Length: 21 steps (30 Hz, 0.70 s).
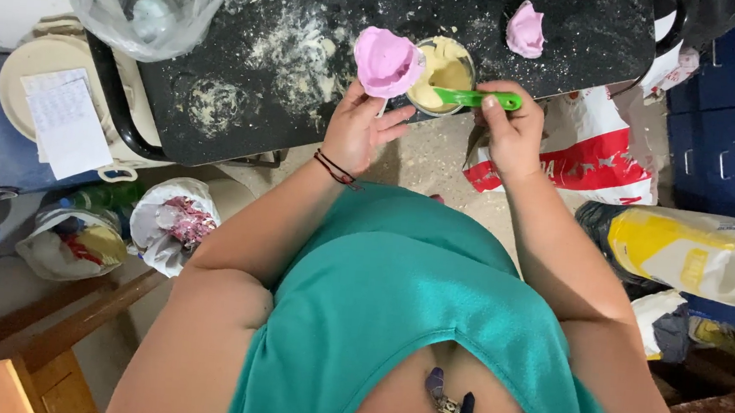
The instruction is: The person scoops a yellow paste from a small metal container using a green spatula and fills several pink, flower-shaped dough pieces arranged on a black table. The person repeatedly dips the spatula into the container and spreads the paste onto the dough.
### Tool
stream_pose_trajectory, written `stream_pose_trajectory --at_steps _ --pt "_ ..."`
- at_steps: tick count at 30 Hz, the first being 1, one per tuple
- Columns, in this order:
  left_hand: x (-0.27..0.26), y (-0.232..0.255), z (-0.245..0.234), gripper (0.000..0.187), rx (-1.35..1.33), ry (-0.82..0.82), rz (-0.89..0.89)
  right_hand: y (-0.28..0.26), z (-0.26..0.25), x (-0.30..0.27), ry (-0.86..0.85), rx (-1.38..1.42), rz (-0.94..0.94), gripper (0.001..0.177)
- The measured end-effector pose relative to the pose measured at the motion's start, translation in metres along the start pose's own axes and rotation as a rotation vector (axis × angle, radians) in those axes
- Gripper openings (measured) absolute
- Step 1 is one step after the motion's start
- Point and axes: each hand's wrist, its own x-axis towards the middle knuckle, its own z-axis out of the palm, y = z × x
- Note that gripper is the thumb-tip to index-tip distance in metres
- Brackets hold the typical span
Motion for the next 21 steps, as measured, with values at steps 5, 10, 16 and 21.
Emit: stream_pose_trajectory --at_steps 5,10,16,21 --pt "-0.007 0.014 0.002 0.049 -0.011 0.005 -0.016 0.001 0.021 -0.009 0.305 0.491 0.395 0.018" --pt "-0.007 0.023 -0.006 0.051 0.025 0.083 -0.013 -0.004 0.014 -0.009 0.392 0.668 0.625 0.025" --pt "-0.014 0.035 0.028 0.023 0.488 0.045 0.194 -0.040 -0.003 0.006 0.295 0.704 0.308 0.021" --pt "-0.011 0.030 0.054 0.017 0.591 -0.037 0.184 -0.061 -0.029 0.009 0.091 -0.164 -0.460 0.021"
